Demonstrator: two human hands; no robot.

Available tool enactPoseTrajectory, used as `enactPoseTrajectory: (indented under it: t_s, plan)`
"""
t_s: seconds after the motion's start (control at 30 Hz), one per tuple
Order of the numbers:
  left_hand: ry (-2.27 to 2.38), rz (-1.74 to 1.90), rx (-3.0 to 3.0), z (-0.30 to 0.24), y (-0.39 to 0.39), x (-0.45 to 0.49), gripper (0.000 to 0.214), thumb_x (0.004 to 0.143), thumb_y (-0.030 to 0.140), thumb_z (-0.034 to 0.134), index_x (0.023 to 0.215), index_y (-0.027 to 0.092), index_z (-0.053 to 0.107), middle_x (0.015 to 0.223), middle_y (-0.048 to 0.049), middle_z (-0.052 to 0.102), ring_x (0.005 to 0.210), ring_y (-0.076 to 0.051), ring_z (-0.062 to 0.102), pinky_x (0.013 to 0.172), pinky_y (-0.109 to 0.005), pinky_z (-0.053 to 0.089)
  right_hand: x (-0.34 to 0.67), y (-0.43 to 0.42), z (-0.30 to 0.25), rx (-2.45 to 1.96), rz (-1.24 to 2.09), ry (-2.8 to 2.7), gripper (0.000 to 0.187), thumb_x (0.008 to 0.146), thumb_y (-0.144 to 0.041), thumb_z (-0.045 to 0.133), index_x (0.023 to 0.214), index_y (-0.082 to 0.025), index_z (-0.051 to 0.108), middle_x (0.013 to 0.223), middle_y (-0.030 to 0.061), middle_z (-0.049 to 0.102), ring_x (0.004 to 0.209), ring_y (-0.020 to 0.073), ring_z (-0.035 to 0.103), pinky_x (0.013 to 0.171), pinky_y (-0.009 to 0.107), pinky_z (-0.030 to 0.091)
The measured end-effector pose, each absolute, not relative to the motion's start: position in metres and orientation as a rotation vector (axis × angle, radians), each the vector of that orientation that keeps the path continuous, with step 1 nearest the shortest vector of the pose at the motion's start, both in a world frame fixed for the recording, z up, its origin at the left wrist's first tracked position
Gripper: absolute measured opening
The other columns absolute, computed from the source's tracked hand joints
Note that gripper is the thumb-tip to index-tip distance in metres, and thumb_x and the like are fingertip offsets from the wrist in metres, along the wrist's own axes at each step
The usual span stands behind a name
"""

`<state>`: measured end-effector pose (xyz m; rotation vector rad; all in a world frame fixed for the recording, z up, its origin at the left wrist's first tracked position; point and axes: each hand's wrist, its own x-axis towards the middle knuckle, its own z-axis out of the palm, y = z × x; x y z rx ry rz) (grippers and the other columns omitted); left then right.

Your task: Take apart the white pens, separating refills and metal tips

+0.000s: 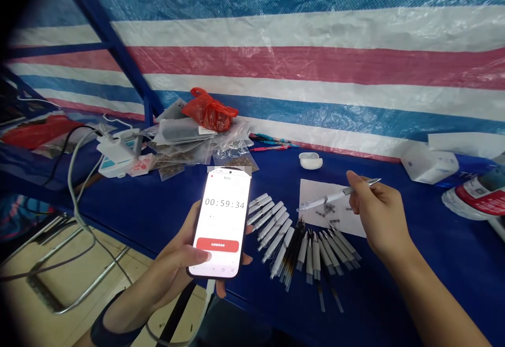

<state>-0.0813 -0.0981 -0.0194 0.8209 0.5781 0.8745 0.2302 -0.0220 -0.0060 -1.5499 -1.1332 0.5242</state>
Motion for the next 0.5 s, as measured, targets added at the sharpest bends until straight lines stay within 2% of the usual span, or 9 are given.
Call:
enactPoseTrajectory:
  t_s: [0.1,0.2,0.33,0.5]
  plan:
    - [0.561,0.859,0.846,-0.025,-0.100,-0.082,0.087,0.086,0.018,0.067,0.155,0.042,0.020,0.133,-0.0115,0.068,0.107,-0.035,0.075,0.063,-0.031,0.066,0.227,-0.025,-0.002,-1.555,0.614,-1.037,0.064,0.062,-0.068,0.079,0.042,-0.025,0.036,0.044,-0.0053,0.034,0.048,0.0113,0.036,0.054,0.034,0.030]
    - [0.538,0.855,0.851,-0.031,-0.101,-0.082,0.099,0.086,0.019,0.070,0.158,0.047,0.008,0.130,-0.0108,0.069,0.107,-0.037,0.075,0.060,-0.031,0.066,0.226,-0.026,-0.001,-1.560,0.595,-1.030,0.063,0.060,-0.071,0.080,0.042,-0.023,0.043,0.044,-0.0035,0.040,0.049,0.0121,0.038,0.056,0.034,0.032]
    - [0.533,0.864,0.830,-0.029,-0.103,-0.081,0.110,0.085,0.017,0.071,0.159,0.049,-0.004,0.129,-0.0114,0.070,0.107,-0.036,0.075,0.060,-0.030,0.066,0.223,-0.026,0.001,-1.470,0.607,-0.954,0.059,0.051,-0.070,0.086,0.048,-0.020,0.056,0.054,-0.0008,0.053,0.056,0.0160,0.051,0.061,0.037,0.043]
    - [0.623,0.866,0.817,-0.020,-0.106,-0.079,0.110,0.085,0.012,0.066,0.159,0.044,-0.008,0.126,-0.0141,0.071,0.105,-0.035,0.076,0.059,-0.027,0.065,0.216,-0.027,0.012,-1.341,0.721,-0.850,0.056,0.037,-0.061,0.094,0.054,-0.018,0.063,0.059,-0.0009,0.058,0.060,0.0183,0.063,0.066,0.040,0.057]
